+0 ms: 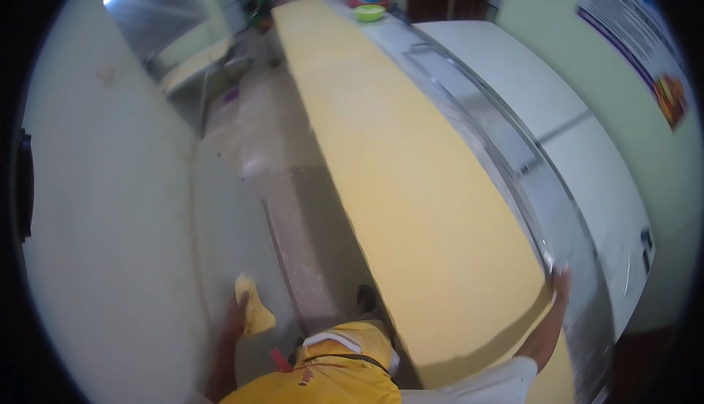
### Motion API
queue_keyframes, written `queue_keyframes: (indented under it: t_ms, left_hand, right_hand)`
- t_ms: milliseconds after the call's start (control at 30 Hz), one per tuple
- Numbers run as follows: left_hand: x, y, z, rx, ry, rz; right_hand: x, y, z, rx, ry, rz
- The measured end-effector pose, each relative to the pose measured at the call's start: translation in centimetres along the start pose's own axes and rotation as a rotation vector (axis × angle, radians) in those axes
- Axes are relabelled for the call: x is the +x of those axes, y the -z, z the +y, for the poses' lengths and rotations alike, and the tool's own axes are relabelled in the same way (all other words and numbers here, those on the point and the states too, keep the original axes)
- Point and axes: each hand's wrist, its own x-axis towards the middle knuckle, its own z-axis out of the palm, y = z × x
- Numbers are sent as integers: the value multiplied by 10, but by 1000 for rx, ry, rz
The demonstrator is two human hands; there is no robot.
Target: Roll out a large sheet of dough and cut it into strips using a ruler and a knife.
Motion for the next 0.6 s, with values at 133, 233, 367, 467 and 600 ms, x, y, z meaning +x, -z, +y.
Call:
queue_keyframes:
  t_ms: [133,233,367,467,600]
  left_hand:
    - [97,-13,43,-33,81,138]
    - [208,-20,45,-148,84,89]
    - [376,-46,101,-207,18,140]
    - [560,-61,135,-280,-23,-4]
    - [794,-79,191,-113,-160,-4]
  right_hand:
    - [11,15,-33,-885,95,-603]
    - [33,10,-116,-334,-299,38]
    - [62,9,-289,-227,-270,189]
    - [102,-25,-362,-401,158,579]
    - [128,-59,-518,61,-123,309]
